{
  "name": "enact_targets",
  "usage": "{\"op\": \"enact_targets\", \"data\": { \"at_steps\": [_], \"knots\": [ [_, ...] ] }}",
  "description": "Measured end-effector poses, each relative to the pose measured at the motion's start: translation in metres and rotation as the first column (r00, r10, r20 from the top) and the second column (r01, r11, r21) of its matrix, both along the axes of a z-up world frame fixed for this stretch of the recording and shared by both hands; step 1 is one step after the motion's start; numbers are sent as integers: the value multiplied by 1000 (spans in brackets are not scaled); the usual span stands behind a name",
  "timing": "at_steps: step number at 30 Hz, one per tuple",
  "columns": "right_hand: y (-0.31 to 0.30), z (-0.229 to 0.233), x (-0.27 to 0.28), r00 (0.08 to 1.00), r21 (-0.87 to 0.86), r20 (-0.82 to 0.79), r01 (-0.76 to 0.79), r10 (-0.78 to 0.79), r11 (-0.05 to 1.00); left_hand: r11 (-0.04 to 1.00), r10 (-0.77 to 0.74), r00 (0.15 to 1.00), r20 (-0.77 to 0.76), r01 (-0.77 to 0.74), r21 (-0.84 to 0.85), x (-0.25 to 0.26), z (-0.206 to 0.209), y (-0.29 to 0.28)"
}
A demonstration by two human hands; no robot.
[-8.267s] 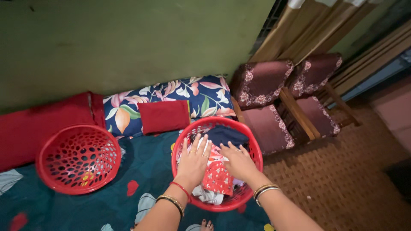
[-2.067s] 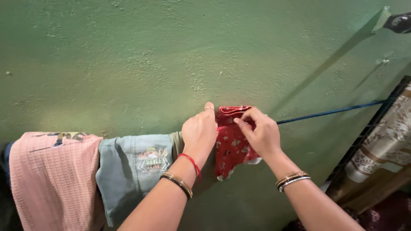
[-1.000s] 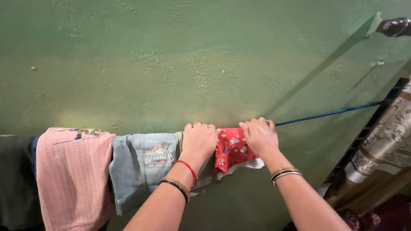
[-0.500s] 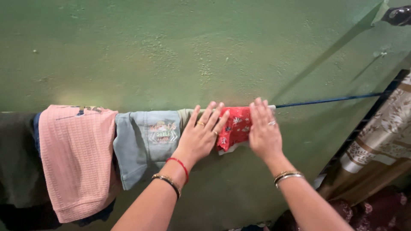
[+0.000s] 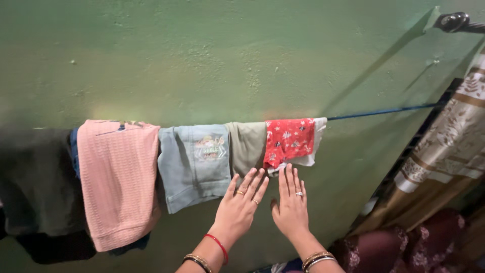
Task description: The person takes various small clothing items from a red laundry basket and hangs them one by one on a clothesline strung across a green wall. The items include shorts, shirts, and underwear, which are unfolded and draped over the line.
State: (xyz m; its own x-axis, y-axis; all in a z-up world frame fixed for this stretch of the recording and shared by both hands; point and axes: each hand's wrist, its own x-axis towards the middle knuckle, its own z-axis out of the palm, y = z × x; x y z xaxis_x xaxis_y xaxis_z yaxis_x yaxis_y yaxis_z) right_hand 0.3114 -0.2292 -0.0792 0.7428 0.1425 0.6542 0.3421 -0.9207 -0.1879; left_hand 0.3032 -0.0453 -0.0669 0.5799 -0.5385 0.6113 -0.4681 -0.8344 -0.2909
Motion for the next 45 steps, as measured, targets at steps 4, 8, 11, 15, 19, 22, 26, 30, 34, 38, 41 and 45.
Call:
{"op": "enact_targets", "data": {
  "at_steps": [4, 8, 11, 15, 19, 22, 26, 30, 34, 38, 41, 45],
  "knots": [
    [17, 1, -24, 999, 28, 49, -18, 17, 999, 1000, -19, 1000, 1, 19, -23, -13, 4, 14],
    [32, 5, -52, 998, -2, 55, 22, -22, 1000, 999, -19, 999, 27, 20, -37, -33, 7, 29],
    [42, 9, -74, 997, -16, 59, 58, -57, 998, 998, -29, 999, 29, 30, -54, -49, 12, 41],
    [50, 16, -99, 996, -7, 75, 55, -54, 998, 995, -9, 1000, -16, 7, -96, -66, 19, 53],
    [57, 23, -121, 997, -13, 74, 14, -13, 1000, 989, 43, 998, 49, -35, -141, -89, 22, 62],
    [60, 29, -134, 996, -22, 73, -41, 42, 999, 975, 39, 998, 46, -28, -218, -105, 22, 63],
    [62, 31, -155, 992, -30, 67, -107, 109, 994, 978, 84, 996, 32, -76, -193, -131, 21, 62],
    [54, 27, -184, 985, -8, 60, -164, 165, 986, 971, 131, 991, 37, -121, -206, -163, 18, 50],
    [40, 16, -222, 980, 10, -11, -200, 200, 980, 952, 149, 987, -62, -160, -261, -207, 10, 30],
    [30, 0, -254, 968, 45, -28, -247, 248, 968, 931, 204, 973, -107, -226, -285, -250, -2, 17],
    [29, -9, -274, 964, 68, -50, -257, 261, 964, 921, 230, 968, -102, -250, -299, -277, -7, 14],
    [25, -10, -296, 961, 64, -39, -273, 275, 960, 913, 199, 968, -153, -240, -329, -304, -9, 12]
  ]
}}
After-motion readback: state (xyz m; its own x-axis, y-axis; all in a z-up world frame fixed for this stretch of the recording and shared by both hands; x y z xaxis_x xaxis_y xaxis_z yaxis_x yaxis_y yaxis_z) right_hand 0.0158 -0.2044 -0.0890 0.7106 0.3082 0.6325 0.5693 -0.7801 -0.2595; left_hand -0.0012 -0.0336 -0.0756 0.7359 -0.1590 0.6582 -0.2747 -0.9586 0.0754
